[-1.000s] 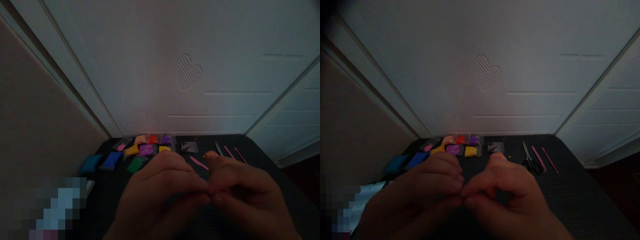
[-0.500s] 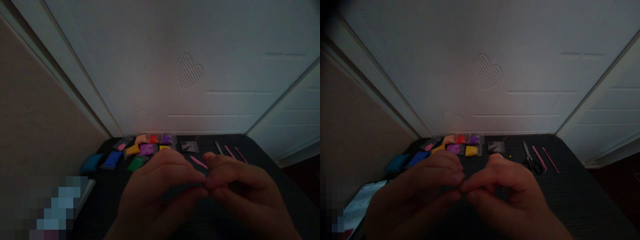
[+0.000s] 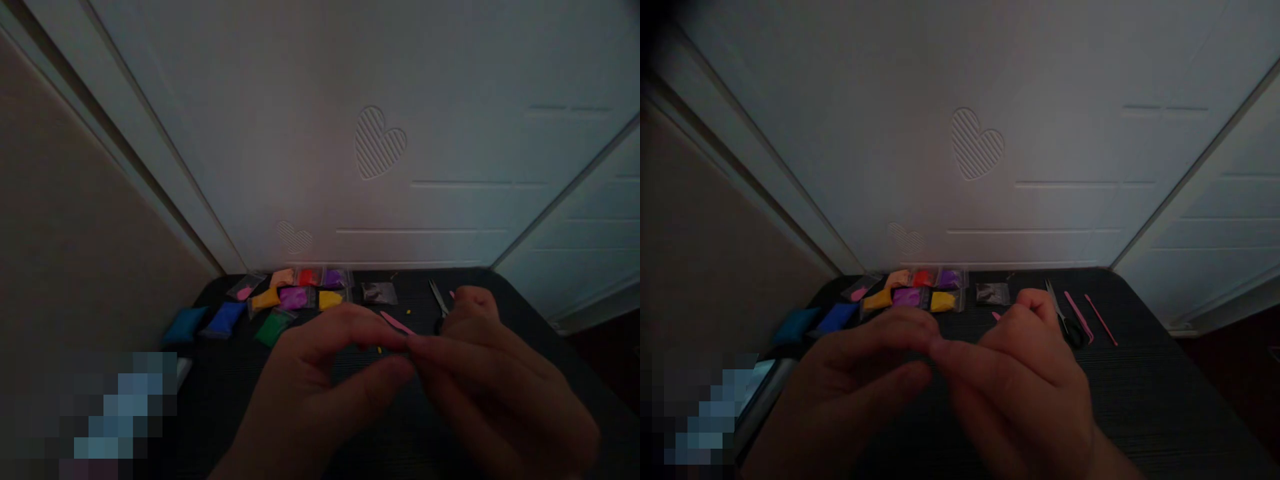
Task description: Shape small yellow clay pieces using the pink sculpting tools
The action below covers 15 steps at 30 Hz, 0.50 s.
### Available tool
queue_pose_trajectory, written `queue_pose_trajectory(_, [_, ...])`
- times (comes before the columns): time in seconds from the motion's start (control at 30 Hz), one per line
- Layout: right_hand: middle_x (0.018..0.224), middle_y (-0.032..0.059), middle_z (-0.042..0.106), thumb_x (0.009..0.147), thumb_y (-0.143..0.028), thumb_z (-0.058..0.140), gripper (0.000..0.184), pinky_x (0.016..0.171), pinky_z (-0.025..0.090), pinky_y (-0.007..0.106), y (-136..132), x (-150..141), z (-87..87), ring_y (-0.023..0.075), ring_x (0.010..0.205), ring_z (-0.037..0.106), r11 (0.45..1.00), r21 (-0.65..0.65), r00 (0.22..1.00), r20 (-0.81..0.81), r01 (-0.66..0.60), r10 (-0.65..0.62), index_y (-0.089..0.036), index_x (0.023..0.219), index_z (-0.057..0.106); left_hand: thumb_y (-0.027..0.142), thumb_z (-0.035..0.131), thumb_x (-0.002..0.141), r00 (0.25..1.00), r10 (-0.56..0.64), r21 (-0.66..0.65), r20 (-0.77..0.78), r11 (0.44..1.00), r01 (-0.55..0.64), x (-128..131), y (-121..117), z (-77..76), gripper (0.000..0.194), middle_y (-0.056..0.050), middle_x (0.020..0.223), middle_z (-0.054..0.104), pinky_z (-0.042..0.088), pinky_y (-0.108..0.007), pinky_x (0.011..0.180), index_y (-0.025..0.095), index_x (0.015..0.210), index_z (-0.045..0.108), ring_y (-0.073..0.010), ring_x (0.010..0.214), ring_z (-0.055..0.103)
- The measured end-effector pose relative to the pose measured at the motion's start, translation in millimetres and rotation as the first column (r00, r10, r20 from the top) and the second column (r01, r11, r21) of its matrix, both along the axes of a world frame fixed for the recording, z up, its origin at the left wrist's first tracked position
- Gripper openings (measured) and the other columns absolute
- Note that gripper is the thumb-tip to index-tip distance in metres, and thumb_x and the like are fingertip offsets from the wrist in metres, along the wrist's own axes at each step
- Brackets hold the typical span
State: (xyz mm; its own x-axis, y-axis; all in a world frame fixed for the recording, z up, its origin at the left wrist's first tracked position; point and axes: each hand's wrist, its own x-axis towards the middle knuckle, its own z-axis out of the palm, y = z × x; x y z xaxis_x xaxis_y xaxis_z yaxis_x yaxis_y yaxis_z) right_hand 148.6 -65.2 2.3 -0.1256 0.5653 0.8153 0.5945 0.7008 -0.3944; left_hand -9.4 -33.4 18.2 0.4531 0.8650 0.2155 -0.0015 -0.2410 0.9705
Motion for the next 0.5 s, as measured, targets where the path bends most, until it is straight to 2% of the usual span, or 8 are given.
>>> queue_pose_trajectory(0.17, [0.056, -0.0044, 0.053, 0.066, -0.002, 0.058, 0.036, 0.069, 0.036, 0.038, 1.8, 1.9, 2.5, 0.0095, 0.051, 0.046, 0.999, 0.007, 0.997, 0.068, 0.041, -0.041, -0.021, 0.097, 0.060, 0.016, 0.062, 0.071, 0.997, 0.003, -0.058, 0.079, 0.998, 0.002, 1.8, 1.1, -2.8, 0.010, 0.005, 0.079, 0.063, 0.043, -0.018, 0.071, 0.025, 0.074, 0.065, -0.0100, 0.078, 0.056])
queue_pose_trajectory(0.33, [0.058, -0.0016, 0.055, 0.066, -0.002, 0.056, 0.032, 0.065, 0.037, 0.037, 2.2, 0.2, 2.7, 0.0100, 0.052, 0.047, 1.000, 0.029, 1.000, 0.001, -0.011, 0.011, -0.017, 0.093, 0.062, 0.014, 0.061, 0.071, 0.991, 0.018, -0.113, 0.135, 0.994, -0.002, 5.0, 1.0, -4.5, 0.011, 0.005, 0.077, 0.063, 0.042, -0.016, 0.070, 0.025, 0.073, 0.065, -0.0084, 0.076, 0.056])
queue_pose_trajectory(0.5, [0.058, -0.0004, 0.054, 0.063, -0.001, 0.056, 0.035, 0.064, 0.036, 0.039, 1.4, -0.9, 2.5, 0.0107, 0.053, 0.046, 0.999, 0.029, 1.000, 0.000, -0.021, 0.021, -0.016, 0.094, 0.062, 0.016, 0.062, 0.071, 0.980, -0.011, -0.108, 0.197, 0.994, 0.032, 5.5, 2.1, -5.8, 0.012, 0.007, 0.078, 0.063, 0.042, -0.015, 0.072, 0.026, 0.074, 0.066, -0.0077, 0.078, 0.055])
